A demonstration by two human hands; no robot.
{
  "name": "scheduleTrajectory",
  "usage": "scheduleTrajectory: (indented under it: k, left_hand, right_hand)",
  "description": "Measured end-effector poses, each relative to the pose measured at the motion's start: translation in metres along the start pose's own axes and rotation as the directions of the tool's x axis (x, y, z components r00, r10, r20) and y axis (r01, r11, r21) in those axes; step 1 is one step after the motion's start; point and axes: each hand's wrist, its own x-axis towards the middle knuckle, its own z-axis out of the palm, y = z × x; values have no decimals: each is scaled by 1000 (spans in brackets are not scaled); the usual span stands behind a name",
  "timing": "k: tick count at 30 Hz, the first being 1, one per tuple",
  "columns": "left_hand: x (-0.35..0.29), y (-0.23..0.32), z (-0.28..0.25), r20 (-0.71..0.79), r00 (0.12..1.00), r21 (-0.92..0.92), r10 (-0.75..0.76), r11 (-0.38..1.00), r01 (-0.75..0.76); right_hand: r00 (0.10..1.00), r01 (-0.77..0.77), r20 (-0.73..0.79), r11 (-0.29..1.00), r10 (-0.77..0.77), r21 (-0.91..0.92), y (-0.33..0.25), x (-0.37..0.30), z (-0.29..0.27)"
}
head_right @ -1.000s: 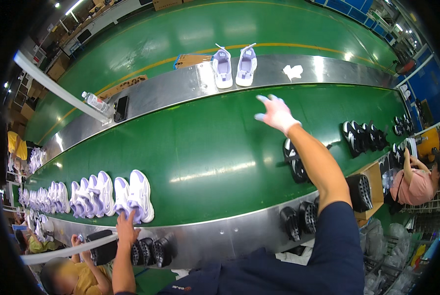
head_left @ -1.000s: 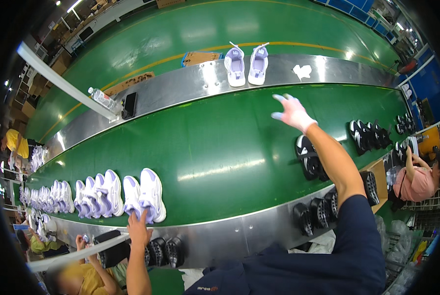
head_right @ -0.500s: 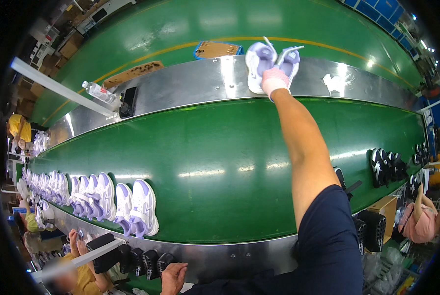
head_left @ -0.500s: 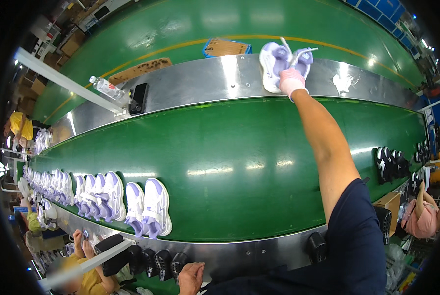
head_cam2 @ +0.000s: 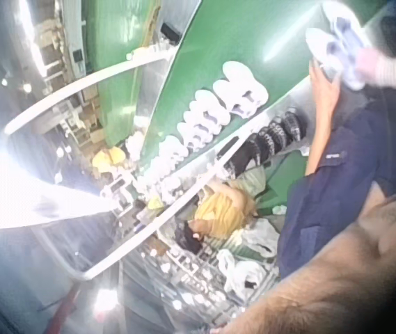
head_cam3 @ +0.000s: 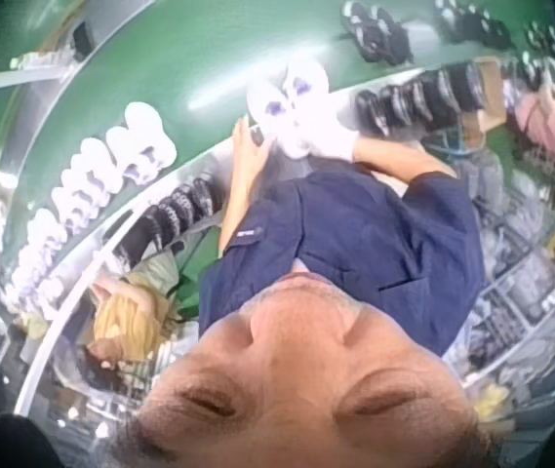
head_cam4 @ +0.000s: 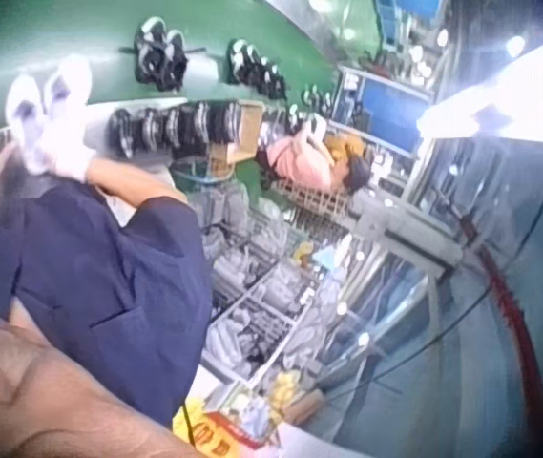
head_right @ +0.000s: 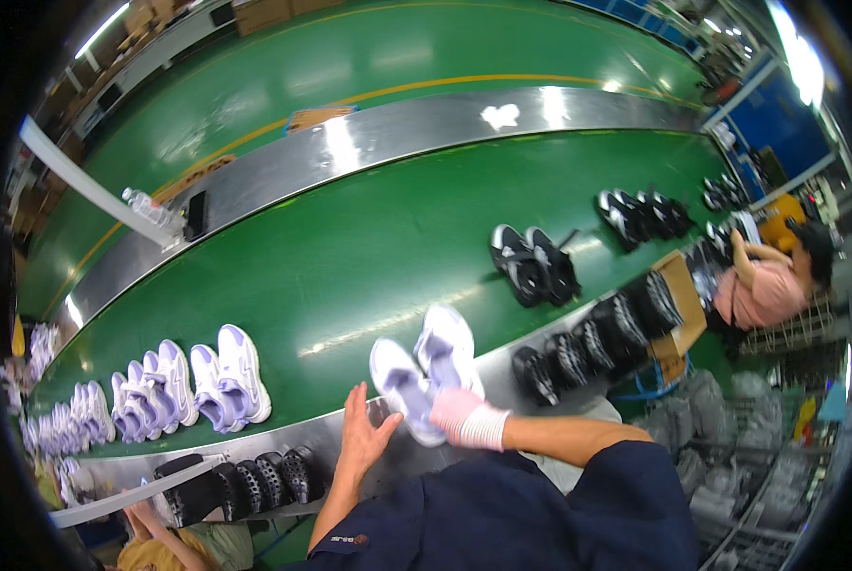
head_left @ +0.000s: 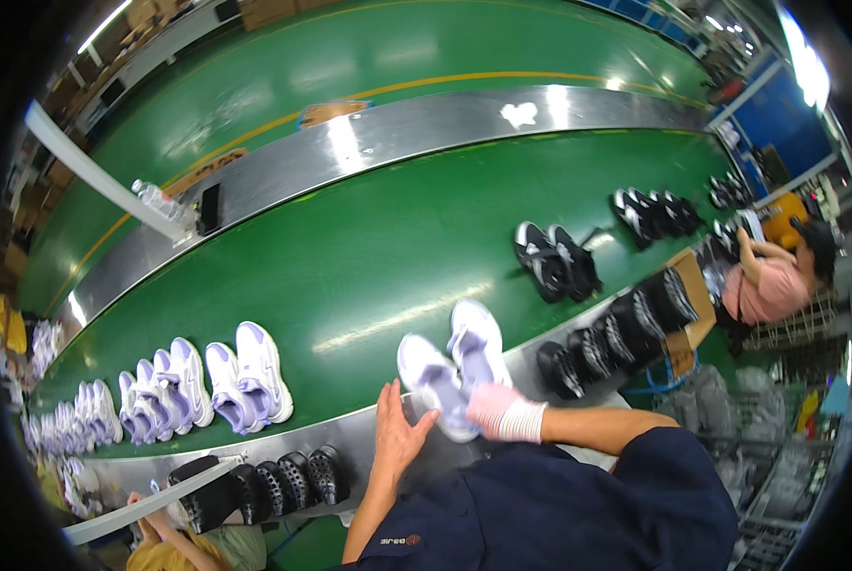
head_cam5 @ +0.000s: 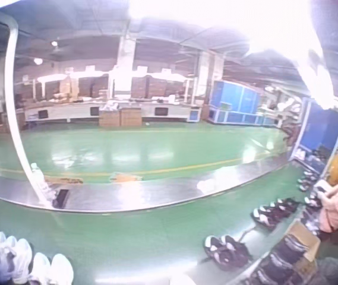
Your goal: The person takes out black shoe components from a white bag, sorts them onto a table, and затем attaches white shoe parts onto the conveyor belt while handling both white and black shoes by hand.
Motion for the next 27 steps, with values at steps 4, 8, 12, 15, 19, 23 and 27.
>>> scheduleTrajectory:
  k: [4, 8, 12, 15, 19, 23, 27]
  left_hand:
    - [-32, 10, 29, 139, 990, 103, -20, 995, 6]
    - [-75, -40, 50, -19, 1000, -230, -6, 973, 2]
    - [-100, -14, 24, -60, 973, -148, -223, 966, 213]
    - [-111, -2, -1, -251, 967, 77, 42, 997, -24]
    - [-103, 51, -5, -237, 968, 17, 86, 996, -84]
    - [-82, 93, 24, -163, 969, -42, 187, 980, -196]
    - [-70, 136, 44, -171, 940, -62, 297, 949, -311]
  right_hand:
    - [997, -51, -59, 992, 58, 111, -54, -44, 87]
    - [924, 118, -370, 992, -91, 51, -53, -88, 112]
    - [373, -365, -810, 874, 453, 321, 12, -186, 71]
    - [-98, -671, -784, 541, 613, 508, 112, -264, 81]
    - [-97, -826, -662, 311, 743, 470, 182, -284, 83]
    - [41, -902, -626, 299, 779, 313, 222, -275, 100]
    - [157, -890, -687, 404, 709, 213, 222, -287, 94]
